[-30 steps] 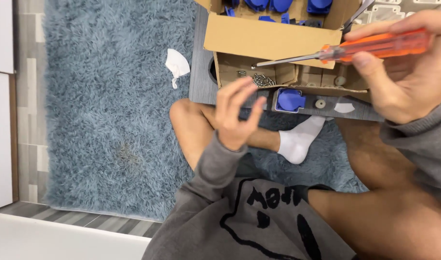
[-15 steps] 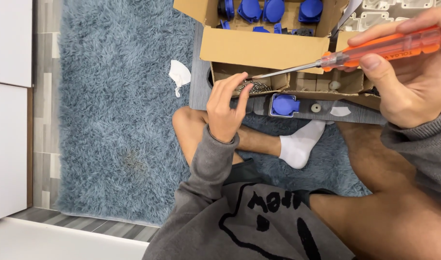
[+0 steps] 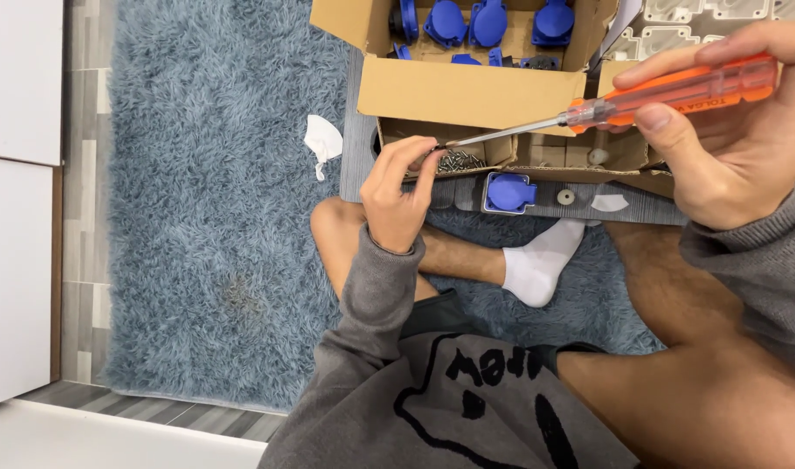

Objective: Assembling electrical socket components by attaching covers to bases using a screwdriver.

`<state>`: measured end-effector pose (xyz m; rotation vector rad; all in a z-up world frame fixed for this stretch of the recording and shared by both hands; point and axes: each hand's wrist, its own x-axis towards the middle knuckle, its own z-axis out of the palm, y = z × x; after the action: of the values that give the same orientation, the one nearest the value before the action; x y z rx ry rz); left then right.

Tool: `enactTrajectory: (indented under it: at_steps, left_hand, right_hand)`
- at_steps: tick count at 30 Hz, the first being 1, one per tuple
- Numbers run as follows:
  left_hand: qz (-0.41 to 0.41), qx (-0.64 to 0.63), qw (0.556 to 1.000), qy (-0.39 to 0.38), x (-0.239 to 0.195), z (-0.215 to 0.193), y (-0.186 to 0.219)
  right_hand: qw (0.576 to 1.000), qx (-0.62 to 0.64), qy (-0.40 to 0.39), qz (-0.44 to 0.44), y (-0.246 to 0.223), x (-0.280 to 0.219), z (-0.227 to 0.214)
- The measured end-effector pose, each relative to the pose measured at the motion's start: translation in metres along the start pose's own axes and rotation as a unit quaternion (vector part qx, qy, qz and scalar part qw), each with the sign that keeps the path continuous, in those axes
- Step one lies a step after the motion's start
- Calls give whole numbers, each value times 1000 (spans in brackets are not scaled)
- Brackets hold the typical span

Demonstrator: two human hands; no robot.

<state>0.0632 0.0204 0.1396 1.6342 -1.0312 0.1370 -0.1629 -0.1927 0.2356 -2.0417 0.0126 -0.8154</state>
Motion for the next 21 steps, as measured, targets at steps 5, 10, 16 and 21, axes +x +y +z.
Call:
enactTrajectory:
  at_steps: [5, 10, 16, 21]
  left_hand:
    - [-10, -27, 1000, -5, 3, -1, 2]
    - [3, -32, 999, -11, 3, -2, 2]
    - [4, -22, 1000, -3, 1, -1, -2]
    - [-7, -19, 1000, 6, 2, -1, 0]
  right_hand:
    - [1000, -7, 4, -8, 0, 0, 0]
    - [1000, -9, 4, -14, 5, -3, -2]
    - [1000, -4, 2, -14, 4, -5, -2]
    - [999, -20, -1, -29, 1, -2, -3]
